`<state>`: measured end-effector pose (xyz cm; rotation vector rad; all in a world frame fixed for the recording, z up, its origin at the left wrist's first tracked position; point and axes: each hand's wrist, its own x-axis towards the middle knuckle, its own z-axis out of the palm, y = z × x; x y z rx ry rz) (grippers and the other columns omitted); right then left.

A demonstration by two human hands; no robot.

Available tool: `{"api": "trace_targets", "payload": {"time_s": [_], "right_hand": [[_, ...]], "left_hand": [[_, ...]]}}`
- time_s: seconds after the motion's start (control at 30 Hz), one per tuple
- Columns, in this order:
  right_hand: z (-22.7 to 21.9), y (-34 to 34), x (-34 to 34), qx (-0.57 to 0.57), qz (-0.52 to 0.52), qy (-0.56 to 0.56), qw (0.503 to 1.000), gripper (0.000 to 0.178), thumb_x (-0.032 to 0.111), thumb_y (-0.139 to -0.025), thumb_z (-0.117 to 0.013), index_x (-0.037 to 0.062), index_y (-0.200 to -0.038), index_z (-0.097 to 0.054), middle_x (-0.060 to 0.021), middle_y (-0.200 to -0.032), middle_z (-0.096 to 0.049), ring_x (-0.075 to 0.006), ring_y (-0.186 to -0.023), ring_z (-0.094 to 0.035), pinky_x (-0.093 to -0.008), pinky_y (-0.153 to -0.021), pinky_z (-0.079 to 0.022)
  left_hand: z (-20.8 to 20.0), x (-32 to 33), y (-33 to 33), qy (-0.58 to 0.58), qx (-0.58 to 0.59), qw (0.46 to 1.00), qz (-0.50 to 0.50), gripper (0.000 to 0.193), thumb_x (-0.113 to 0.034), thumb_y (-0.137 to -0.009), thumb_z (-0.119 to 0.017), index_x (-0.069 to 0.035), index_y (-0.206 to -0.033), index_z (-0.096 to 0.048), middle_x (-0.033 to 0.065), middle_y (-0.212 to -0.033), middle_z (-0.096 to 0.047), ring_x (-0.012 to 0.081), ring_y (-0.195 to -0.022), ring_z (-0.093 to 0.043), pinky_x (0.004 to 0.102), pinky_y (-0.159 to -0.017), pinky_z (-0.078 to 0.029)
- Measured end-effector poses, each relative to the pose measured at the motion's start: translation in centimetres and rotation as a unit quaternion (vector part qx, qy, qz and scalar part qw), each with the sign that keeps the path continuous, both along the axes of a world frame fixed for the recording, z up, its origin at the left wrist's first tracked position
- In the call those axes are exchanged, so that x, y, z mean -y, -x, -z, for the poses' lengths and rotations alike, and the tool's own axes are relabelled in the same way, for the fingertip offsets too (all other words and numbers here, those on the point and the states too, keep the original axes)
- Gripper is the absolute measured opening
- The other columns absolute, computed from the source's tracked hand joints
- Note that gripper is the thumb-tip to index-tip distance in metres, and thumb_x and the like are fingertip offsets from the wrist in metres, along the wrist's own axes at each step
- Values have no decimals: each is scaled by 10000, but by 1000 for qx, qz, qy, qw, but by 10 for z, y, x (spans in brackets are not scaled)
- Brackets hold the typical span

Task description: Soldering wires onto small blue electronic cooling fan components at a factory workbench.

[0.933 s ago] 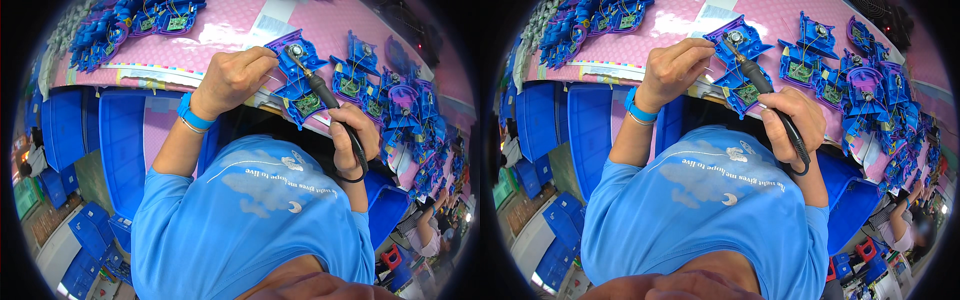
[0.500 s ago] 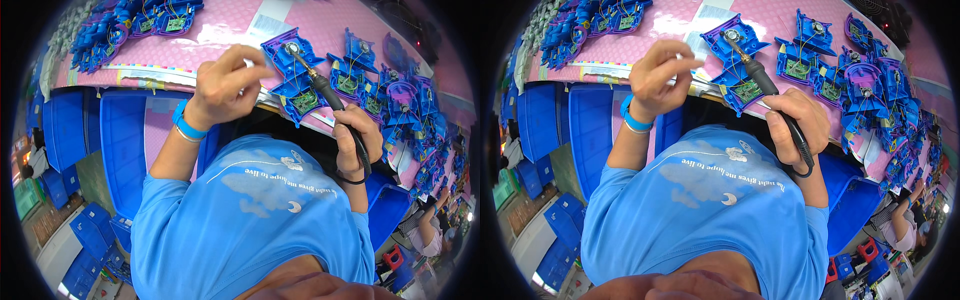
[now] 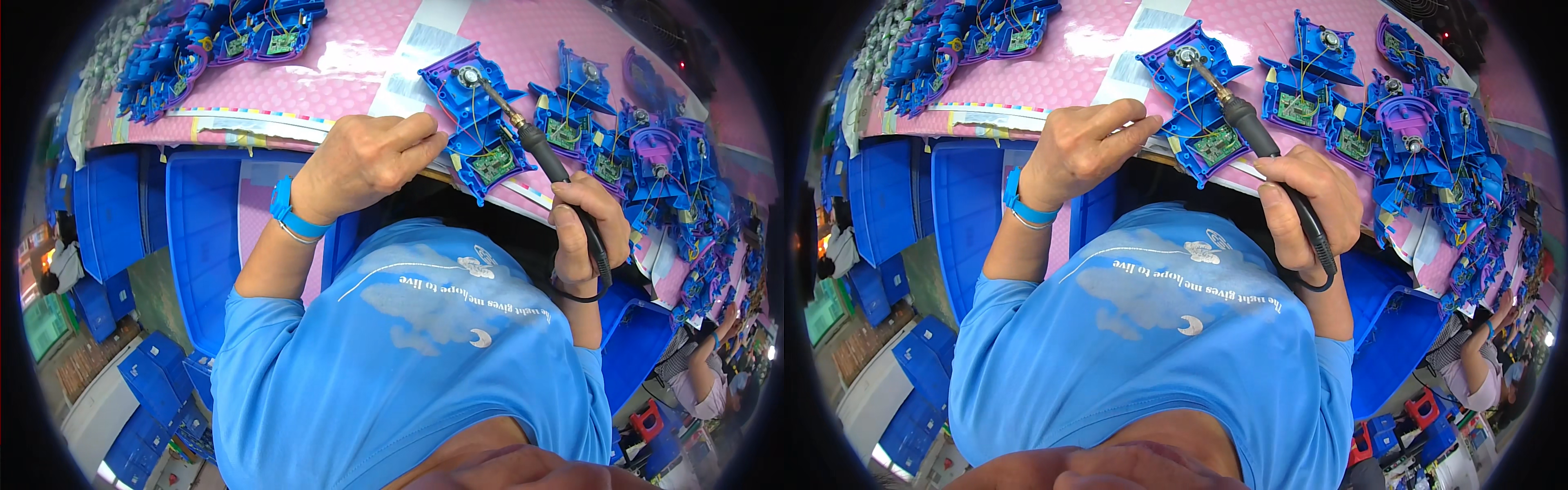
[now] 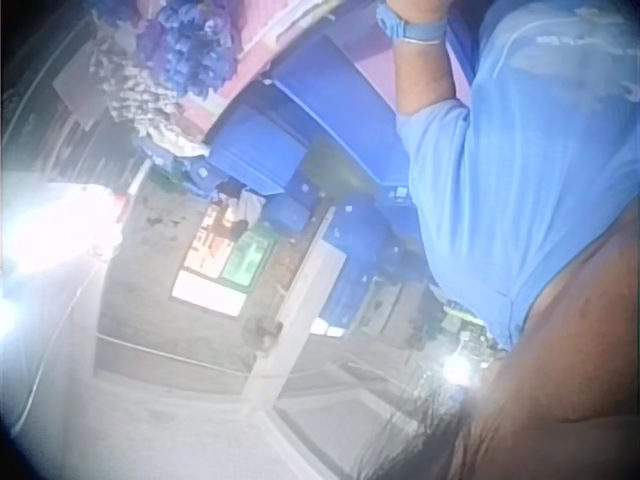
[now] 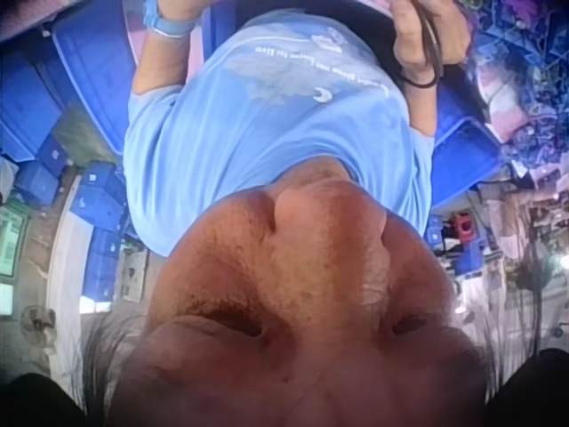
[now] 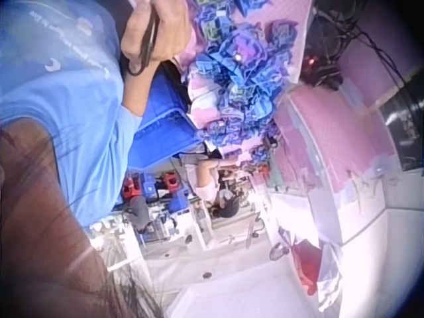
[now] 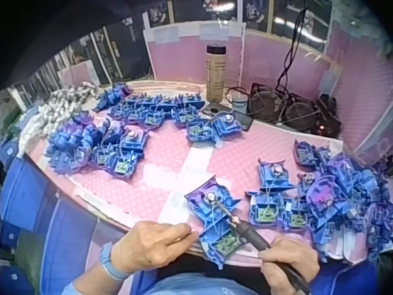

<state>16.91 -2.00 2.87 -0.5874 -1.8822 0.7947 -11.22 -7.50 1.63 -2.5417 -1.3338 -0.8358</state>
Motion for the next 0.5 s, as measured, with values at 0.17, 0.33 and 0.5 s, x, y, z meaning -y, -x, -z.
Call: {"api": "trace_targets", "payload": {"time_s": [0.17,0.33,0.5], "right_hand": [[0,-3,-1,-3,-1,-2,1000,206,74,-784,-693,-43,-954,-695,-157,-762,-693,-232,-596,-617,-333,-564,-454],[1,-3,-3,-9,-10,5,1000,208,68,-782,-694,-49,-954,-693,-162,-770,-696,-235,-595,-617,-335,-565,-457],[1,-3,-4,-11,-14,7,1000,208,61,-779,-694,-54,-952,-692,-165,-773,-698,-236,-595,-616,-334,-564,-459]], "left_hand": [[-2,-2,1,5,-2,1000,2,238,-52,-747,-711,-41,-984,-689,29,-887,-584,139,-692,-669,297,-537,-538],[2,-2,1,32,7,999,15,235,-51,-745,-718,-41,-978,-686,40,-890,-588,141,-698,-671,303,-529,-536],[0,-3,3,31,-6,999,10,260,-39,-734,-761,-45,-989,-710,48,-907,-634,162,-664,-674,303,-522,-538]]}}
